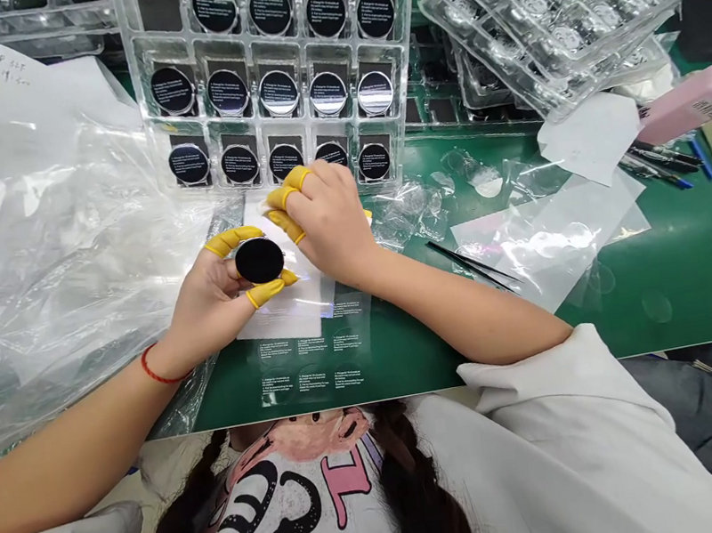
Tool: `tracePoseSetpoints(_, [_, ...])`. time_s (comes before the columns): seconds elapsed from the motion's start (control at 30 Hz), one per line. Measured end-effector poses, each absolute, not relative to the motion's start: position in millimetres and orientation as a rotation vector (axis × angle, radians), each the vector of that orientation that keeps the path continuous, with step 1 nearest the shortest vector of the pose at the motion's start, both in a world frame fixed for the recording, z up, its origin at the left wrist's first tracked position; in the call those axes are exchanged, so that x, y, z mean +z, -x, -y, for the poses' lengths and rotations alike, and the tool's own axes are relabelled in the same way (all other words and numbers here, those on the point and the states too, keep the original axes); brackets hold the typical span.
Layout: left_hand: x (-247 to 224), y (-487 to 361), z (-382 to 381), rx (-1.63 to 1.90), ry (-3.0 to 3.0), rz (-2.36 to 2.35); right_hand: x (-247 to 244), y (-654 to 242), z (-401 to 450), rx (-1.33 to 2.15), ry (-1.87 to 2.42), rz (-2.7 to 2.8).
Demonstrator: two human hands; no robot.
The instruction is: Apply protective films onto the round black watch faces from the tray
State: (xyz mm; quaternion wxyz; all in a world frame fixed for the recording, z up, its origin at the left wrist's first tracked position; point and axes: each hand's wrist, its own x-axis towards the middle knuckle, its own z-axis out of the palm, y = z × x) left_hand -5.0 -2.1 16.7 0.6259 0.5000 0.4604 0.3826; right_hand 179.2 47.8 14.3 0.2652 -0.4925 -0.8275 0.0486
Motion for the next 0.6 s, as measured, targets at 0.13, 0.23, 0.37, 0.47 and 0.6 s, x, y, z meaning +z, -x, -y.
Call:
tracePoseSetpoints(0.13, [23,4,-1,0.889,-1.089,-1.091,23,-195,-48,0.104,1.327,2.198])
tracePoseSetpoints(0.23, [24,4,-1,0.873,-1.090,-1.091,24,-201,-49,0.148,1.253,2.234])
tracePoseSetpoints(0.37, [24,5,2,0.837,-1.100,-1.059,7,-193,-59,0.235,1.175,2.433])
tracePoseSetpoints(0.47, [24,6,5,0.815,-1.116,-1.041,-5,-183,-65,0.222,1.252,2.575])
tracePoseSetpoints(0.6, [25,6,6,0.830,-1.113,-1.074,7,-187,-60,0.226,1.251,2.419])
